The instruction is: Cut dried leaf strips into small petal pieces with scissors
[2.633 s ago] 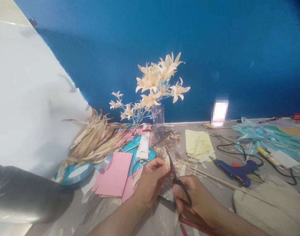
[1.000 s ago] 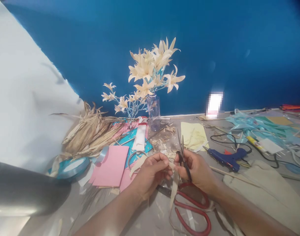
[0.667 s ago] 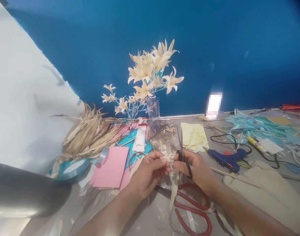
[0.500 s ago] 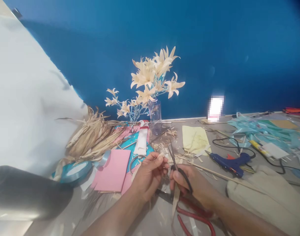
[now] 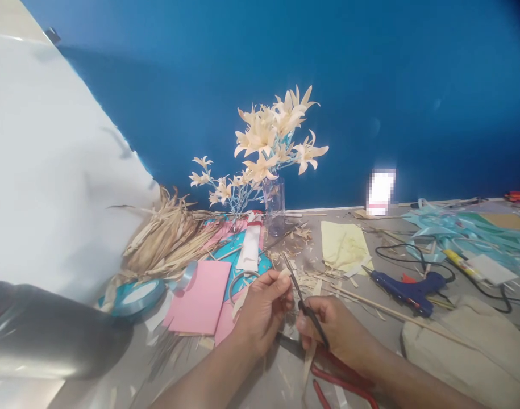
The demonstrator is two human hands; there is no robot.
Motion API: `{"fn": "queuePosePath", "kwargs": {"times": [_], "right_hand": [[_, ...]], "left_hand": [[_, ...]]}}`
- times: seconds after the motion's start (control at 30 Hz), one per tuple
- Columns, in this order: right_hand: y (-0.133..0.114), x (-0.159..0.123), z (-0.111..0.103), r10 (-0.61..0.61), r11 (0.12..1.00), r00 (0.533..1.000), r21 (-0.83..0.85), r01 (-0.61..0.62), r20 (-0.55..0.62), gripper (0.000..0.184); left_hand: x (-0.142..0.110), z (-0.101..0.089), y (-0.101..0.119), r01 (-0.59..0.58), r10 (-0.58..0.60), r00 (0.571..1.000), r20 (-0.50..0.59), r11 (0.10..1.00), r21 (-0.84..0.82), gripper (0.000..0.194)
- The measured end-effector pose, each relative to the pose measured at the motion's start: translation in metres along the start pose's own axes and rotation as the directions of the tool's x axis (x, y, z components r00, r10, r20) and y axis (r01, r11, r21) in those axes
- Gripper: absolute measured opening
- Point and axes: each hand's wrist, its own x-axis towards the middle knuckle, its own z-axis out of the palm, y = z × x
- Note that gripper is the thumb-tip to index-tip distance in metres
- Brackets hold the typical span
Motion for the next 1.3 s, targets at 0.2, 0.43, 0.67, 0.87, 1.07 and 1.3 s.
{"fn": "queuePosePath", "kwargs": {"times": [0.2, 0.43, 0.67, 0.87, 1.07, 1.3], "right_hand": [[-0.005, -0.002, -0.004, -0.012, 1.000, 1.000, -0.006, 0.012, -0.009, 0.044], [-0.006, -0.005, -0.006, -0.072, 0.997, 0.997, -0.016, 0.073, 0.027, 0.049], [-0.006, -0.006, -0.001, -0.018, 1.000, 0.999, 0.000, 0.018, 0.050, 0.056], [0.000, -0.007, -0.002, -0.024, 0.999, 0.998, 0.037, 0.022, 0.057, 0.056], [0.002, -0.005, -0.002, -0.038, 0.999, 0.998, 0.020, 0.037, 0.057, 0.054], [0.002, -0.004, 0.000, -0.033, 0.999, 0.999, 0.002, 0.033, 0.035, 0.058]], "left_hand": [[-0.002, -0.002, 0.006, -0.026, 0.026, 1.000, -0.003, 0.999, 0.045, 0.021], [-0.005, -0.001, 0.006, -0.101, 0.092, 0.994, 0.065, 0.983, 0.151, 0.017], [-0.003, 0.001, 0.004, -0.083, 0.082, 0.997, 0.012, 0.994, 0.072, 0.017], [-0.002, 0.000, 0.001, -0.082, 0.081, 0.996, 0.026, 0.996, 0.038, 0.017], [-0.002, 0.001, -0.001, -0.067, 0.067, 0.998, 0.021, 0.998, 0.000, 0.018], [-0.001, 0.001, -0.005, -0.050, 0.050, 0.999, 0.019, 0.999, -0.009, 0.017]]}}
